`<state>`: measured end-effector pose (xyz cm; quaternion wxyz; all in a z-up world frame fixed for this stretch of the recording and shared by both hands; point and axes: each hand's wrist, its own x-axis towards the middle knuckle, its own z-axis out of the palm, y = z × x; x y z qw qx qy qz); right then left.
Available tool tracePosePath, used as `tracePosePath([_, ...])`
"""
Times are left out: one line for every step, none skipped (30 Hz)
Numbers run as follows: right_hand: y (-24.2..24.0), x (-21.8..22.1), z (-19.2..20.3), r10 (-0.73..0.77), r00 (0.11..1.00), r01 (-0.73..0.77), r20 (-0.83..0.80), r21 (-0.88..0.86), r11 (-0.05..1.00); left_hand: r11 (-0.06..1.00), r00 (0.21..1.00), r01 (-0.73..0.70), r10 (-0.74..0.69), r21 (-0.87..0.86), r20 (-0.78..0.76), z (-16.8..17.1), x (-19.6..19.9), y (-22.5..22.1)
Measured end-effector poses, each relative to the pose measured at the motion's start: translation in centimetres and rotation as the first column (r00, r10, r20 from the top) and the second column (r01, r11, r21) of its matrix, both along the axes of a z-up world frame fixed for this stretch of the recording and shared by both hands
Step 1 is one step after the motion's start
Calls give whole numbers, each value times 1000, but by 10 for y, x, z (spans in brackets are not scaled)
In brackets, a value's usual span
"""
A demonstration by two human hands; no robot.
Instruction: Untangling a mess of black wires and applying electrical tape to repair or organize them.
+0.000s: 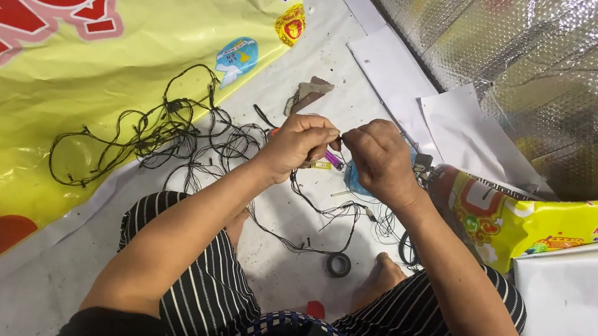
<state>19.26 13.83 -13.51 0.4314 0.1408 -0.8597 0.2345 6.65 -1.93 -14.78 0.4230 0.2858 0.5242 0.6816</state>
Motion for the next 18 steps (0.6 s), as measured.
tracePosePath([-2,-2,3,-16,999,20,-51,85,996,1000,995,2,1,-23,101,-1,-1,-2])
tracePosePath([-4,-3,5,-11,999,16,-50,84,996,1000,995,-2,5,-24,102,-4,-2,-4])
tracePosePath([-5,-4,7,-5,996,17,-89,137,990,999,990,3,2,-34,144,-6,-2,-5])
tracePosePath([-7,-5,9,4,992,21,-127,188,982,999,983,9,-1,-44,185,-8,-1,-6])
tracePosePath([-7,-6,10,6,992,18,-126,188,982,999,983,7,2,-45,186,-9,-1,-7])
tracePosePath([-8,-7,10,10,990,21,-144,211,977,998,983,-5,16,-57,182,-10,0,-7])
tracePosePath([-9,-7,10,14,987,24,-160,234,972,997,984,-18,30,-69,178,-10,1,-8])
tracePosePath([-8,-7,9,17,987,21,-159,234,972,997,983,-20,32,-69,180,-13,3,-6])
tracePosePath([-7,-7,8,20,987,19,-162,234,972,997,994,-57,61,-47,93,-16,5,-3])
tracePosePath([-5,-6,8,22,986,17,-166,234,972,996,996,-92,92,-21,7,-19,7,0])
tracePosePath([-6,-5,7,21,986,19,-165,234,972,996,996,-90,91,-21,8,-9,9,-2])
tracePosePath([-7,-4,6,17,987,19,-159,225,974,995,983,-97,96,0,-159,2,12,-4])
tracePosePath([-7,-2,6,12,988,22,-155,217,976,995,942,-98,100,23,-322,13,14,-5])
tracePosePath([-6,0,3,9,988,25,-155,218,976,995,942,-94,97,24,-322,16,14,-5])
tracePosePath([-5,3,-1,-8,993,29,-116,180,983,996,888,-78,84,33,-452,19,14,-6])
tracePosePath([-4,5,-4,-23,997,34,-76,141,990,997,816,-60,72,40,-574,23,14,-7])
tracePosePath([-2,8,-5,-27,997,38,-76,142,989,998,816,-56,70,41,-574,25,16,-6])
tracePosePath([-1,10,-6,-34,997,41,-67,108,993,998,772,-48,67,46,-632,28,17,-6])
